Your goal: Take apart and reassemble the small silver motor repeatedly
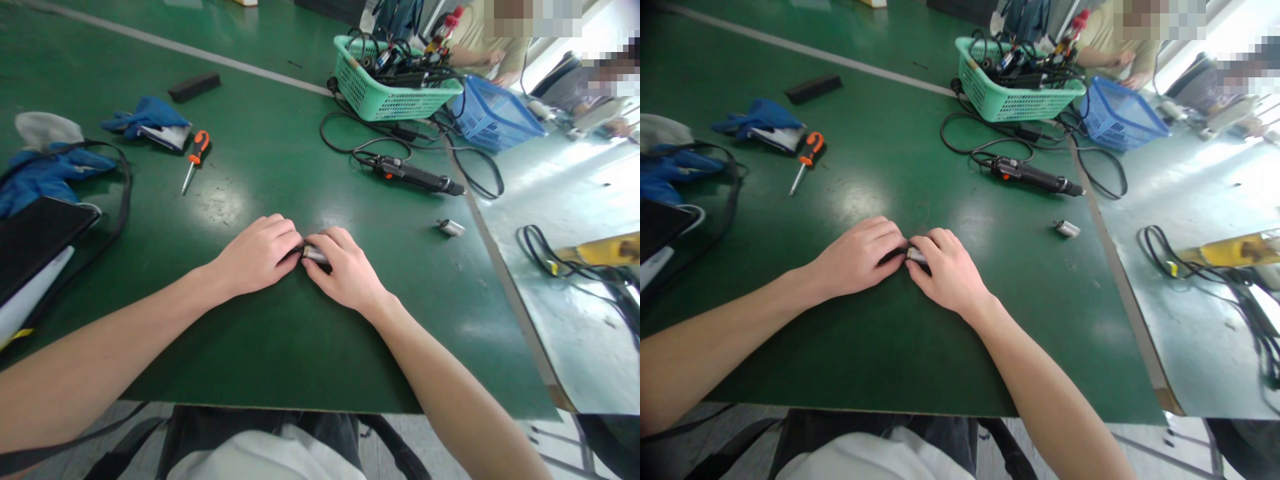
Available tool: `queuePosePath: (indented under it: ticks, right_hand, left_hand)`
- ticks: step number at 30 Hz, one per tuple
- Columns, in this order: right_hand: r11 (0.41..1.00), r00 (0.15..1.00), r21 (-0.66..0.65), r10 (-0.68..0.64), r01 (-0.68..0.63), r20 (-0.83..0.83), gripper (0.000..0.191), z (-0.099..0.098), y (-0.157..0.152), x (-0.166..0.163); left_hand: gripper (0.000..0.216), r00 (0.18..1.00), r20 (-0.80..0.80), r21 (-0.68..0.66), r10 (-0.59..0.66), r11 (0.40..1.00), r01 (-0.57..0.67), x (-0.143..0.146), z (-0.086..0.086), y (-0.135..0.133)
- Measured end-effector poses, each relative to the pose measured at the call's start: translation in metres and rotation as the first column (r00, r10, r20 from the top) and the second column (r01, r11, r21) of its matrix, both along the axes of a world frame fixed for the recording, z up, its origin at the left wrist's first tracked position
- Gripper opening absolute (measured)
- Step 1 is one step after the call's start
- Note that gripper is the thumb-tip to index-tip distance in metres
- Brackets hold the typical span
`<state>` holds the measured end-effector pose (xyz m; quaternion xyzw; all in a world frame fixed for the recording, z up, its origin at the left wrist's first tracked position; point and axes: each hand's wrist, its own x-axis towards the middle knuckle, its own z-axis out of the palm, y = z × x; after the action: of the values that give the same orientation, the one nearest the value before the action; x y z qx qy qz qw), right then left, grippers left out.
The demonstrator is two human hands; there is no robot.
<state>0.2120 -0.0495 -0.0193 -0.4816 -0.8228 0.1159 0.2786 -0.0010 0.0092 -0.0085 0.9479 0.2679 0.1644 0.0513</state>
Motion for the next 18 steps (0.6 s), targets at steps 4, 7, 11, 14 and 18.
queuePosePath:
  ticks: [4, 7, 11, 14, 18]
  right_hand:
    - [1.0, 1.0, 0.017, -0.006, 0.006, -0.007, 0.023, -0.0005, 0.0004, -0.0005]
    - [1.0, 1.0, 0.023, -0.011, 0.011, -0.008, 0.022, -0.0018, 0.0011, -0.001]
    - [1.0, 1.0, 0.025, -0.013, 0.013, -0.005, 0.023, -0.0033, 0.0019, -0.0014]
    - [1.0, 1.0, 0.025, -0.014, 0.015, -0.007, 0.023, -0.0036, 0.0018, -0.0013]
    - [0.999, 1.0, 0.03, -0.016, 0.016, -0.004, 0.023, -0.0038, 0.0014, -0.0012]
  left_hand:
    - [0.019, 1.0, 0.006, -0.01, 0.007, 1.0, -0.007, 0.0005, -0.0003, -0.0001]
    - [0.02, 1.0, 0.004, -0.01, 0.015, 1.0, -0.015, 0.0011, 0.0003, -0.0002]
    - [0.019, 1.0, 0.001, -0.011, 0.02, 1.0, -0.02, 0.0014, 0.0005, -0.0005]
    - [0.018, 1.0, 0.006, -0.013, 0.023, 1.0, -0.023, 0.0011, -0.0002, -0.0005]
    - [0.017, 0.999, 0.015, -0.008, 0.032, 0.999, -0.031, 0.0007, -0.0011, -0.0004]
